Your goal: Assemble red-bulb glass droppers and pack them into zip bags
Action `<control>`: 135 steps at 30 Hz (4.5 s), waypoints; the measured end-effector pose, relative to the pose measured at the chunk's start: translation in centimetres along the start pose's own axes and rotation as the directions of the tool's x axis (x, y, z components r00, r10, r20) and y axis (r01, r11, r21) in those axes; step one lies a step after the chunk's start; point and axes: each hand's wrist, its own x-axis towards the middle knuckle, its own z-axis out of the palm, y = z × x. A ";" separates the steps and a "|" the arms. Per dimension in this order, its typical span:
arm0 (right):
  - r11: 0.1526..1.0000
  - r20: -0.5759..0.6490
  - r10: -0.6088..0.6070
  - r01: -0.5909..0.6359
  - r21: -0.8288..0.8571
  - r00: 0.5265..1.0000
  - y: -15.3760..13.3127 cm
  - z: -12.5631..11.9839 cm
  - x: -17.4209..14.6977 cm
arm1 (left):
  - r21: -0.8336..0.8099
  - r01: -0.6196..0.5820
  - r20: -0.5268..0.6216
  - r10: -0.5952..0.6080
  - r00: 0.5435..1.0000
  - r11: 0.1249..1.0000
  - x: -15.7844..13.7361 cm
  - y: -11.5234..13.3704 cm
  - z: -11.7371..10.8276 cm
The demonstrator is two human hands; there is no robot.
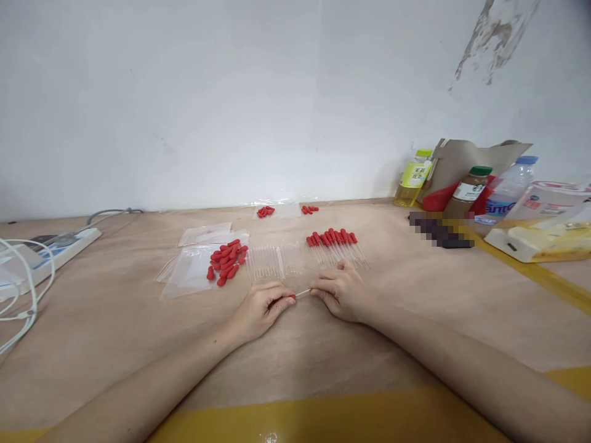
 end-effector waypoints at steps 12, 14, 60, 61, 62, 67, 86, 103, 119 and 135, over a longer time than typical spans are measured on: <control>0.975 0.179 0.059 -0.094 0.200 0.982 -1.5 0.0 0.2 | 0.024 -0.043 0.022 0.042 0.999 0.999 -0.2 0.1 -0.1; 0.966 0.198 0.069 -0.115 0.233 0.978 -1.7 0.1 0.3 | 0.028 -0.059 0.031 0.058 0.998 0.998 -0.2 0.0 0.0; 0.632 0.084 0.773 -0.751 -0.193 0.629 5.1 0.5 5.7 | 0.241 -0.056 0.162 0.017 0.987 0.969 0.6 -1.2 -0.5; 0.638 0.091 0.768 -0.746 -0.193 0.633 5.0 0.5 5.7 | 0.236 -0.060 0.157 0.023 0.987 0.970 0.6 -1.2 -0.5; 0.640 0.094 0.766 -0.743 -0.196 0.636 5.0 0.5 5.7 | 0.228 -0.061 0.153 0.026 0.988 0.972 0.6 -1.1 -0.5; 0.638 0.070 0.764 -0.735 -0.232 0.641 4.9 0.4 5.5 | 0.179 -0.006 0.095 -0.011 0.995 0.984 0.4 -0.7 -0.5; 0.715 0.177 0.696 -0.651 -0.254 0.695 1.5 2.0 9.6 | 0.561 0.554 -0.427 -0.359 0.830 0.615 -0.6 -5.8 -9.3; 0.787 0.065 0.612 -0.599 -0.149 0.788 0.9 0.7 7.8 | 0.579 0.589 -0.445 -0.387 0.808 0.564 0.8 -7.3 -7.6; 0.962 -0.221 0.260 -0.232 0.143 0.940 3.2 0.4 -1.1 | 0.318 0.175 -0.224 -0.105 0.969 0.932 0.3 -1.7 -4.9; 0.988 -0.123 0.108 -0.093 0.120 0.987 1.0 0.8 -1.3 | 0.100 0.103 -0.034 -0.100 0.994 0.990 0.0 0.7 0.4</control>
